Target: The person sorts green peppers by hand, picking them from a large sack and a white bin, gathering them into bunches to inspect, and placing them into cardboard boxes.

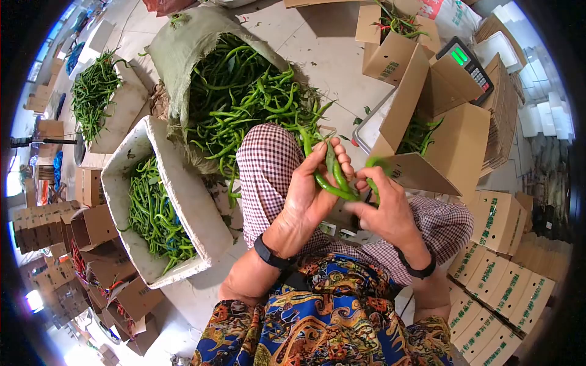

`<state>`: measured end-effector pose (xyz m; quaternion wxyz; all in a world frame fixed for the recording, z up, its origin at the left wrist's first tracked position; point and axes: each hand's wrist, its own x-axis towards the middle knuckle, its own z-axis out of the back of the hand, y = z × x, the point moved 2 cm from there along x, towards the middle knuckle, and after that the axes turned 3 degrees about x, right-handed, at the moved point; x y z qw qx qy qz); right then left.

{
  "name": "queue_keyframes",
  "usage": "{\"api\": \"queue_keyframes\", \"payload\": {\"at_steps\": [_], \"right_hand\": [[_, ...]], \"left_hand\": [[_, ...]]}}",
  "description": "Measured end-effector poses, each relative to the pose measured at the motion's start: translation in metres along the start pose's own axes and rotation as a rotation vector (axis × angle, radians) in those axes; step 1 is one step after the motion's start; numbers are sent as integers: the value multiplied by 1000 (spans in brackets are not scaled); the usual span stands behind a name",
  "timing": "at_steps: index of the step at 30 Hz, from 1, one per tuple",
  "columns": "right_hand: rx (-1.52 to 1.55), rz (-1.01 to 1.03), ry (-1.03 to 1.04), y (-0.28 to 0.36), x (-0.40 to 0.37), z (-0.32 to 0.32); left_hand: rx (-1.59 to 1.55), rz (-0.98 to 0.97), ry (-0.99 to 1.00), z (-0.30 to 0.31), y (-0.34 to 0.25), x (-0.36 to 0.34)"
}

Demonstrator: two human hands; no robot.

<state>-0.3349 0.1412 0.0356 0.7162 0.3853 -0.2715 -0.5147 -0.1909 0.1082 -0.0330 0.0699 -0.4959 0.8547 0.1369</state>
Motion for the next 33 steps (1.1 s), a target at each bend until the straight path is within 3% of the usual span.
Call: {"api": "queue_keyframes", "payload": {"at_steps": [3, 7, 8, 9, 11, 12, 13, 15, 16, 20, 27, 29, 33], "right_hand": [[-67, -90, -27, -17, -3, -7], [74, -136, -138, -28, -12, -25], [75, -138, -204, -31, -15, -28], [72, -141, -207, -36, -15, -27], [250, -286, -87, -48, -12, -22], [597, -334, -47, -47, -11, -19], [597, -335, -48, -47, -11, -11], [1114, -489, -28, -49, -15, 6], [1119, -511, -58, -50, -15, 15], [1192, -447, -54, -48, -15, 34], [1216, -332, -164, -19, -11, 65], [1179, -217, -238, -12, -13, 83], [1100, -149, -216, -3, -10, 102]], "left_hand": [[149, -84, -16, -10, 4, -3], [195, -102, 1, -7, 7, 1], [244, -118, -127, -6, 11, -1], [243, -112, -127, -6, 12, 0], [247, -99, -91, -6, 9, 1], [442, -116, -191, -5, 7, 0], [441, -115, -191, -3, 4, -2], [759, -20, -134, 3, -4, -8], [809, 29, -203, -11, -5, -18], [996, -59, -173, -29, -10, -39], [883, -252, -199, -33, -54, -71], [905, -329, -183, -44, -62, -79], [857, -387, -143, -49, -72, -86]]}}
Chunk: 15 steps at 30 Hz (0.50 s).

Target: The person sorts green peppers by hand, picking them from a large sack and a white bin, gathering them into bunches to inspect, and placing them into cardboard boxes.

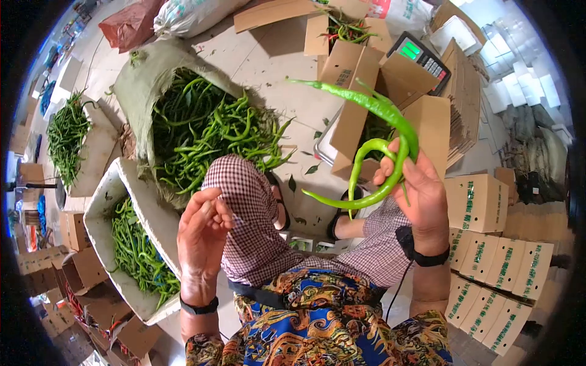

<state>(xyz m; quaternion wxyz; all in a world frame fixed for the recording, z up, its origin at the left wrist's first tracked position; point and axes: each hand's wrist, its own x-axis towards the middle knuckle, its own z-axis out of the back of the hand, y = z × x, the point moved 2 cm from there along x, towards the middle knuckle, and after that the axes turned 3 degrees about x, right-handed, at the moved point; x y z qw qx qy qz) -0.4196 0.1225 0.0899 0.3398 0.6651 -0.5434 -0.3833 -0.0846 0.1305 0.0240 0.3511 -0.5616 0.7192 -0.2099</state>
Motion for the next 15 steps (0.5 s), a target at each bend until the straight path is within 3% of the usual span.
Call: {"api": "queue_keyframes", "payload": {"at_steps": [6, 9, 11, 12, 13, 15], "right_hand": [[-71, 31, 22, -9, 0, -13], [-362, 167, -112, -6, -3, -17], [-778, 295, -310, 12, -9, -12], [-1124, 375, -359, 28, -9, -8], [-1045, 379, -478, 34, -8, -14], [-1196, 351, -509, 45, -3, 6]], "left_hand": [[145, 68, 86, -33, 11, 5], [123, 95, 89, -48, 10, 7], [145, 68, 66, -38, 2, 6], [169, 47, 49, -26, -6, 6], [170, 8, 15, -8, -12, 7], [189, -52, -115, 38, -25, 5]]}}
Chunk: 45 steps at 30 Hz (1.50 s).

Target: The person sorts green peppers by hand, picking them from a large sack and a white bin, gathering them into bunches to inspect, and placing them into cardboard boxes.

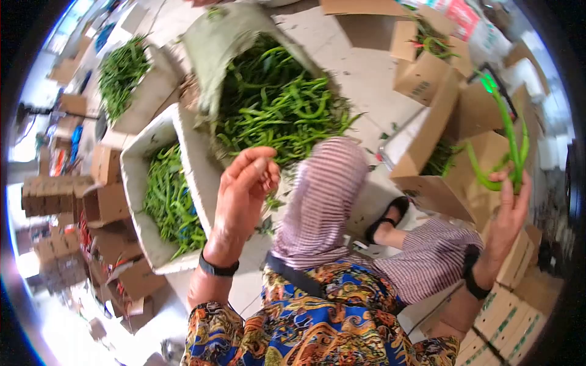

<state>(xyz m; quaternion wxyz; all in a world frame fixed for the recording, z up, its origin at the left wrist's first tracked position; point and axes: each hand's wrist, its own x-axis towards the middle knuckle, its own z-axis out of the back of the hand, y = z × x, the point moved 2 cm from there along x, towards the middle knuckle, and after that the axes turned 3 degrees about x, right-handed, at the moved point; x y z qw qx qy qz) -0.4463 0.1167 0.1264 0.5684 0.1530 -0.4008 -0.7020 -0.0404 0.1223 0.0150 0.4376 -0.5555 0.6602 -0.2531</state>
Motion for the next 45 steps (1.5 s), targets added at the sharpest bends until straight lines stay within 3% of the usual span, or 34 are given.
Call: {"api": "queue_keyframes", "payload": {"at_steps": [1, 3, 4, 6, 9, 13, 15, 17, 19, 22, 23, 25, 26, 27, 28, 29, 30, 31, 33, 34, 37, 38, 40, 45], "right_hand": [[19, 3, 36, -19, 8, -4], [-360, 60, 91, -58, 24, -17], [-352, 70, 115, -75, 26, -22], [-512, 201, 447, -97, 21, -34], [-493, 88, 363, -79, 8, -48], [-237, -107, 399, -23, -12, -70], [-90, -113, 415, -15, -31, -89], [-67, -115, 565, -10, -46, -110], [-95, -83, 626, -28, -62, -130], [-130, -12, 758, -67, -82, -149], [-136, 29, 828, -84, -88, -152], [-241, 118, 730, -99, -95, -151], [-211, -78, 776, -108, -95, -150], [-179, -275, 818, -115, -94, -150], [-174, -277, 826, -134, -98, -146], [-345, 18, 838, -160, -106, -142], [-510, 319, 832, -179, -113, -139], [-502, 324, 837, -191, -117, -138], [-695, 283, 1156, -211, -126, -138], [-646, -29, 1253, -217, -129, -137], [-686, 92, 1232, -237, -140, -136], [-622, -6, 1214, -245, -140, -137], [-631, 53, 1199, -251, -144, -137], [-695, 317, 1107, -260, -150, -129]], "left_hand": [[24, -25, -58, 25, 0, 2], [51, -56, -245, 79, 14, 5], [127, -38, -344, 103, 26, 1], [202, -12, -466, 148, 57, -4], [348, 125, -498, 211, 129, -27], [428, 268, -581, 277, 235, -21], [476, 306, -606, 275, 253, -13], [1584, -33, -577, 247, 239, 4], [1550, -43, -586, 253, 253, 19], [1906, -43, -407, 255, 259, 33], [1904, -32, -400, 257, 260, 34], [1565, 37, -368, 258, 253, 35], [1567, 44, -367, 258, 248, 33], [1121, 170, -348, 256, 240, 28], [673, 278, -327, 251, 230, 23], [677, 280, -335, 241, 211, 19], [410, 335, -307, 226, 192, 14], [142, 382, -276, 214, 177, 9], [40, 362, -252, 198, 159, 1], [-63, 341, -214, 192, 152, -1], [-132, 292, -145, 182, 134, -5], [-129, 286, -146, 179, 126, -7], [-117, 308, -220, 176, 111, -14], [324, 158, -487, 238, 26, -76]]}}
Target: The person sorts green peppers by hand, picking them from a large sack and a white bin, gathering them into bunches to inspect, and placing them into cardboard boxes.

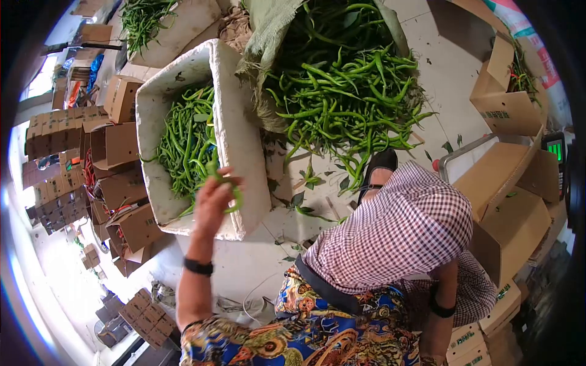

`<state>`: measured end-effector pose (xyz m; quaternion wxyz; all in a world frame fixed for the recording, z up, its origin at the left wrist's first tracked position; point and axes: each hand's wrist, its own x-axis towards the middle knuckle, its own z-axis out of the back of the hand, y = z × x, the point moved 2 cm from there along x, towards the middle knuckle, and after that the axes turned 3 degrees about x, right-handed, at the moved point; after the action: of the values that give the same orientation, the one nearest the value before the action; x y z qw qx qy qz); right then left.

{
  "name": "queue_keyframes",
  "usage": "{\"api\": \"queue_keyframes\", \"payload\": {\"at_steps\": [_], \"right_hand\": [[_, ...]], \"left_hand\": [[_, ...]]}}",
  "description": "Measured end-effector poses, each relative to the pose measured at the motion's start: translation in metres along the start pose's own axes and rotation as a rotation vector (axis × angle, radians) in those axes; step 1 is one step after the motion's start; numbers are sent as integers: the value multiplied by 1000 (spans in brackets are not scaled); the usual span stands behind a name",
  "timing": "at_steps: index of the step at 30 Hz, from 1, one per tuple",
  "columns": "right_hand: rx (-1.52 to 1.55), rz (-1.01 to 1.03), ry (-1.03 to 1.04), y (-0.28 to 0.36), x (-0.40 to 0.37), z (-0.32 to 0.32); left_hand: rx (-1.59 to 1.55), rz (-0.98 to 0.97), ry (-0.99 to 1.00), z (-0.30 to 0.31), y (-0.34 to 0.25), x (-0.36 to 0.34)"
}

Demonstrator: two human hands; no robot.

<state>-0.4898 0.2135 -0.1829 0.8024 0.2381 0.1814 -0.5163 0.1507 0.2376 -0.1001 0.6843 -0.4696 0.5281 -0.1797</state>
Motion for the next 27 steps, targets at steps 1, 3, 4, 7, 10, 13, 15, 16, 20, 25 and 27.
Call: {"api": "queue_keyframes", "payload": {"at_steps": [1, 3, 4, 7, 10, 13, 15, 16, 20, 25, 27], "right_hand": [[158, -69, 38, -1, 1, -3], [67, -116, 254, 4, 7, 3], [-24, -156, 472, 9, 8, 4], [184, -194, 299, 25, 5, 10], [487, -282, 144, 44, 8, 22], [913, -424, 39, 64, 19, 32], [1237, -532, 13, 73, 26, 35], [1401, -583, 6, 77, 31, 37], [1871, -739, -8, 89, 43, 40], [2154, -896, 15, 96, 43, 39], [2212, -965, 21, 98, 42, 38]], "left_hand": [[229, -77, -86, 34, -7, -5], [853, -124, -340, 69, -27, -17], [855, -131, -336, 71, -23, -16], [1174, -655, -473, 30, -25, -12], [925, -495, -47, -63, -5, 18], [943, -689, 101, -138, 7, 60], [999, -794, 129, -160, 17, 97], [1036, -806, 143, -167, 17, 114], [1193, -934, 55, -183, 14, 174], [1382, -948, -71, -201, 9, 230], [1463, -842, -2, -199, 10, 254]]}}
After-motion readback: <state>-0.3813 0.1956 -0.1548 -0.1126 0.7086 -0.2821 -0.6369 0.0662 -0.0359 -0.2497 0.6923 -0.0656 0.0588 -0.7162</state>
